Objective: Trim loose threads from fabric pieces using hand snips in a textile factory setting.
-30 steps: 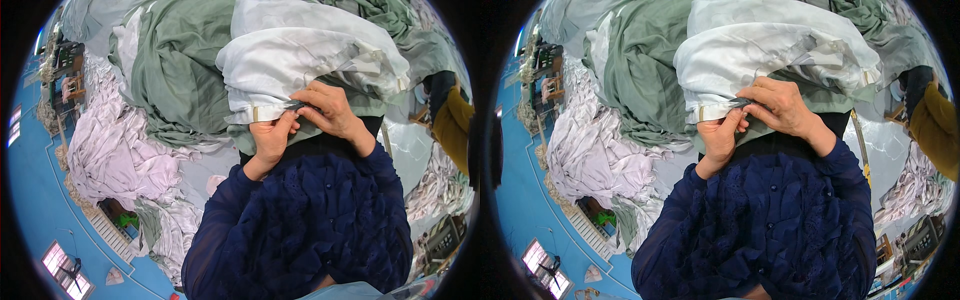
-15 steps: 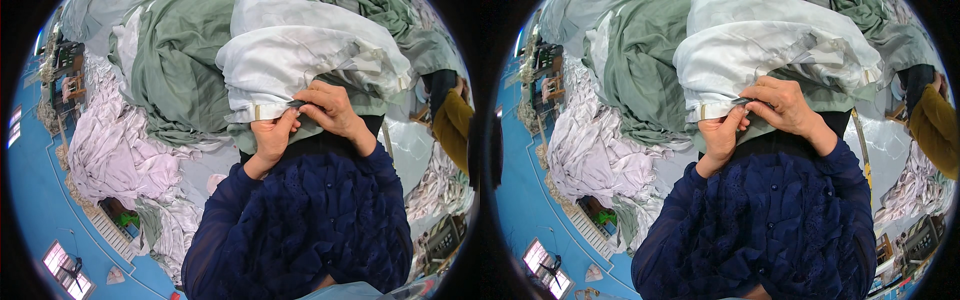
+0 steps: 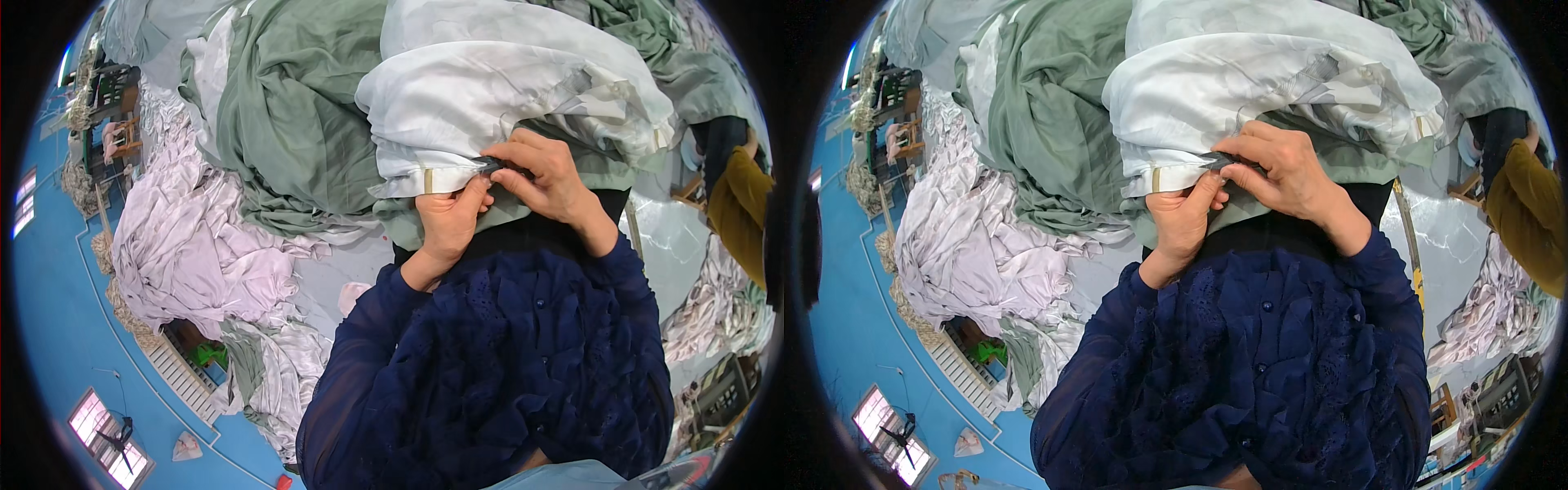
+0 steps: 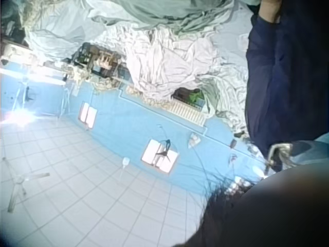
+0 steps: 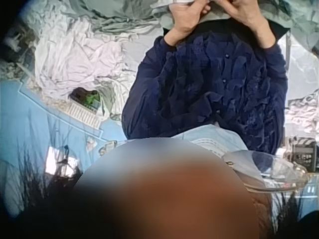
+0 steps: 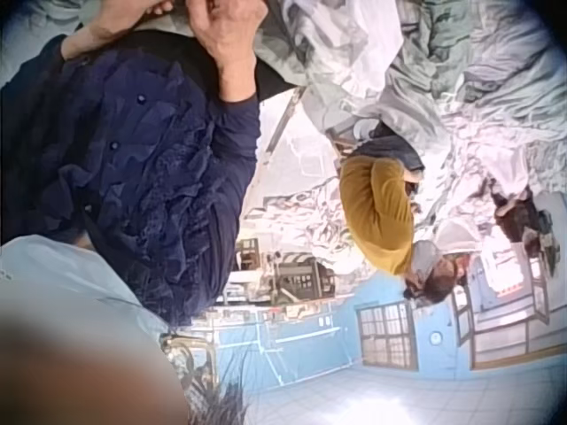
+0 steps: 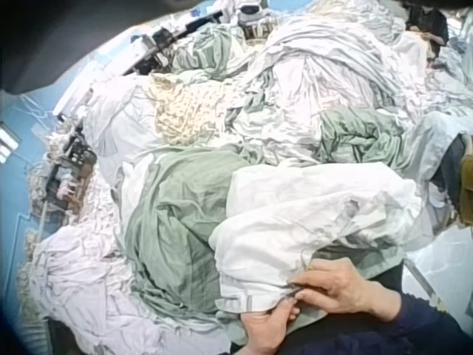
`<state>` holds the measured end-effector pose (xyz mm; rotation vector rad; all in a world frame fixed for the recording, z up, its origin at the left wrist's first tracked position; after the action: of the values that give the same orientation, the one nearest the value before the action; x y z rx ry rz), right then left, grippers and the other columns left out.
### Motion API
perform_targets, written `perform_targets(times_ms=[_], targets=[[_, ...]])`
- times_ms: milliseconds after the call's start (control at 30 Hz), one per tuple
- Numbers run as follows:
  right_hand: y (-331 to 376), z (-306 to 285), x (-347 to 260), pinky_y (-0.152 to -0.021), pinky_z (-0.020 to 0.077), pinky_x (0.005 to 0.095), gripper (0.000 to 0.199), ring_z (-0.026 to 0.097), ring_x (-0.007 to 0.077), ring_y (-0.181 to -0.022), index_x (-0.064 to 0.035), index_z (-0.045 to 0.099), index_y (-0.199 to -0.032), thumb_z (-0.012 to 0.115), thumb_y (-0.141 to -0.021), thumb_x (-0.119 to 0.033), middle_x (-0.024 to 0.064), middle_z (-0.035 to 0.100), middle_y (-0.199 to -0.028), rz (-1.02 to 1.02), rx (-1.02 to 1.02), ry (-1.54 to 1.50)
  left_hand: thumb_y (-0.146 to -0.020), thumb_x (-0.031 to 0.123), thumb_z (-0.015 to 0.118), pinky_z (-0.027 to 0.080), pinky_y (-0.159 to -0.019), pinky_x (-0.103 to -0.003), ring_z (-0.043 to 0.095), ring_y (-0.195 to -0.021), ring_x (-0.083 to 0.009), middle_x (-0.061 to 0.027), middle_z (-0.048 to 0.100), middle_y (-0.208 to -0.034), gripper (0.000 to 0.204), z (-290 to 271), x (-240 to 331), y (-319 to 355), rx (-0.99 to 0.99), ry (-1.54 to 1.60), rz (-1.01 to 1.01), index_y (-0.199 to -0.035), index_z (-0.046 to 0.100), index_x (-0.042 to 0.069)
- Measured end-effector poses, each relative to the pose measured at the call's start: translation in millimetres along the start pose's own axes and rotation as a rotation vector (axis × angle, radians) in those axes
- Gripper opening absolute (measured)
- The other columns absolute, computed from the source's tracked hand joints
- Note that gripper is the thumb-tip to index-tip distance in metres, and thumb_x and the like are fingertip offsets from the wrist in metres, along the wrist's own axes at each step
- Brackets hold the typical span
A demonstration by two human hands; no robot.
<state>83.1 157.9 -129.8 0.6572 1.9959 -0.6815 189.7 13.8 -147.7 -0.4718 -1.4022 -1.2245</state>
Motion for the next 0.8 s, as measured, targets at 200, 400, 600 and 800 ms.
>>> perform_targets(times_ms=[200,400,600,800], targets=[[-3.4,2.1,-2.9,-0.055,0.0431,0.0322,0.027,0.057,0.0224,-0.062,-0.0051,0.071,-0.108,0.073,-0.082,-0.011,0.0077,0.057,-0.077,-0.02,0.013,-0.004,-0.093,0.004,0.067,0.05,-0.056,-0.02,0.063,-0.066,-0.007,-0.0028,0.07,-0.085,0.008,-0.5,-1.5,0.3,0.009,-0.025,0.004,-0.099,0.071,-0.001],[-2.9,3.7,0.3,-0.056,0.0413,0.0306,0.028,0.055,0.0203,-0.064,-0.0028,0.071,-0.109,0.074,-0.082,-0.009,0.0075,0.057,-0.078,-0.019,-0.007,-0.026,-0.093,0.003,0.067,0.052,-0.056,-0.021,0.064,-0.066,-0.0088,-0.0051,0.07,-0.085,0.009,0.8,-1.7,0.0,0.008,-0.026,0.002,-0.1,0.07,-0.002],[-3.3,3.3,2.5,-0.056,0.0421,0.0304,0.028,0.056,0.0202,-0.065,-0.0028,0.071,-0.11,0.073,-0.082,-0.008,0.008,0.06,-0.079,-0.026,-0.019,-0.008,-0.093,0.004,0.069,0.051,-0.056,-0.021,0.064,-0.065,-0.0085,-0.0045,0.07,-0.085,0.009,0.0,-2.9,-1.4,-0.005,-0.037,0.01,-0.1,0.07,-0.002],[-2.7,4.2,5.4,-0.057,0.0424,0.0304,0.026,0.057,0.0208,-0.065,-0.0013,0.071,-0.107,0.074,-0.082,-0.008,0.0088,0.062,-0.08,-0.004,-0.008,-0.072,-0.092,0.005,0.07,0.051,-0.056,-0.021,0.064,-0.065,-0.0085,-0.0044,0.07,-0.084,0.009,0.8,-0.9,-1.0,-0.007,-0.029,0.012,-0.098,0.071,-0.001]])
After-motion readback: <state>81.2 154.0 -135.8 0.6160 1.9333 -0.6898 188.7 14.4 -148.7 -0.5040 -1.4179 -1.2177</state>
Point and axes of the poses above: each hand's wrist, its own y-axis away from the middle knuckle, its own z-axis out of the palm, x = y × z, the point moved 2 cm from there along -y, towards the middle knuckle
